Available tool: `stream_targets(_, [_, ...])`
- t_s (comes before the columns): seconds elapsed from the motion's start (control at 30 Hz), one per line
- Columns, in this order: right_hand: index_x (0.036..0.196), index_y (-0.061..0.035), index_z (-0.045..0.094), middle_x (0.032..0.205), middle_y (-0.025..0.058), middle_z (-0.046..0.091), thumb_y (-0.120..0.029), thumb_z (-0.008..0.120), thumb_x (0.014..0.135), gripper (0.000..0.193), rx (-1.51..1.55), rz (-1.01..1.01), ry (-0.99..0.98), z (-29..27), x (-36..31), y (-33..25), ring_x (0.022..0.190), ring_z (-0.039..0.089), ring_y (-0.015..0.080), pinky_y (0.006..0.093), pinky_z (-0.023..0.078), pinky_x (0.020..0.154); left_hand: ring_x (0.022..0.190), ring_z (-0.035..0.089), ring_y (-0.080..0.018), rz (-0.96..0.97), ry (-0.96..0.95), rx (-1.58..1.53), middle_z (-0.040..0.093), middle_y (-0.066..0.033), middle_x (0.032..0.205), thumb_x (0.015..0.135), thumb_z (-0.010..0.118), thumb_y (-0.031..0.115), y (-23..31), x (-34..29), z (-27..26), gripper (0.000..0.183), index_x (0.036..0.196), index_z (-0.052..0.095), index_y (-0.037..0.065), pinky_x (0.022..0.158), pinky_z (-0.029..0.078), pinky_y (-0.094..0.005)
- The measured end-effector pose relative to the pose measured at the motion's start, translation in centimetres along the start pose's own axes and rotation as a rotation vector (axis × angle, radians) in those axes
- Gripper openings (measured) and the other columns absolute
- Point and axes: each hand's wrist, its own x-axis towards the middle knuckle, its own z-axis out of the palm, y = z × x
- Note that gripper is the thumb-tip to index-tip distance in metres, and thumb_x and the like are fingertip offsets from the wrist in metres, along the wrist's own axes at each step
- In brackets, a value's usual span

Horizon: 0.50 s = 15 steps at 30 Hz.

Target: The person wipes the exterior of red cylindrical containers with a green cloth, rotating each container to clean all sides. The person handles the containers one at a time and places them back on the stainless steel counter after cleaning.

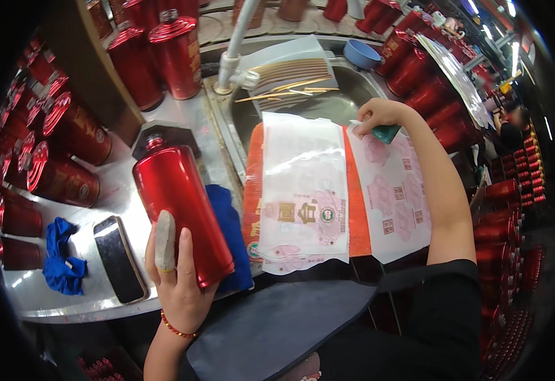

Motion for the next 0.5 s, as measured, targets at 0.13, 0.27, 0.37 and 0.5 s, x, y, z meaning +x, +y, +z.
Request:
stream_targets(0.13, [0.084,-0.001,0.075,0.075,0.0009,0.07,-0.026,0.088,0.077,0.029,0.069,-0.137,0.205,0.0,1.7,1.6,0.068,0.061,0.0093,0.0272,0.047,0.063,0.148,0.032,-0.042,-0.151,0.074,-0.352,0.022,-0.0258,0.164,0.078,0.089,0.03,-0.9,-1.9,1.0,0.113,0.16,0.018,-0.001,0.117,0.034,-0.0517])
stream_targets(0.27, [0.088,-0.0032,0.078,0.073,0.0046,0.071,-0.022,0.081,0.08,0.021,0.09,-0.259,0.55,0.1,0.9,0.3,0.066,0.063,0.0116,0.0277,0.049,0.064,0.152,0.028,-0.0378,-0.21,0.044,-0.433,0.013,-0.0254,0.167,0.078,0.089,0.027,-1.2,-1.1,0.6,0.122,0.161,0.004,-0.001,0.118,0.036,-0.0481])
stream_targets(0.37, [0.091,-0.0056,0.079,0.072,0.0079,0.071,-0.025,0.075,0.085,0.02,-0.102,-0.368,0.795,0.3,-2.1,-4.6,0.064,0.067,0.0162,0.0298,0.051,0.063,0.149,0.031,-0.0422,-0.201,0.003,-0.388,0.013,-0.0278,0.166,0.067,0.096,0.031,-1.2,0.0,-0.2,0.138,0.161,0.001,-0.003,0.118,0.036,-0.0475])
stream_targets(0.5, [0.094,0.0013,0.068,0.072,0.0093,0.064,-0.012,0.071,0.089,0.014,-0.17,-0.514,0.887,3.0,-7.0,-14.0,0.064,0.061,0.0146,0.0276,0.048,0.064,0.144,0.03,-0.0553,-0.153,0.0,-0.341,0.014,-0.0384,0.16,0.068,0.095,0.03,-1.1,1.1,-0.6,0.134,0.159,0.003,-0.005,0.115,0.039,-0.0517])
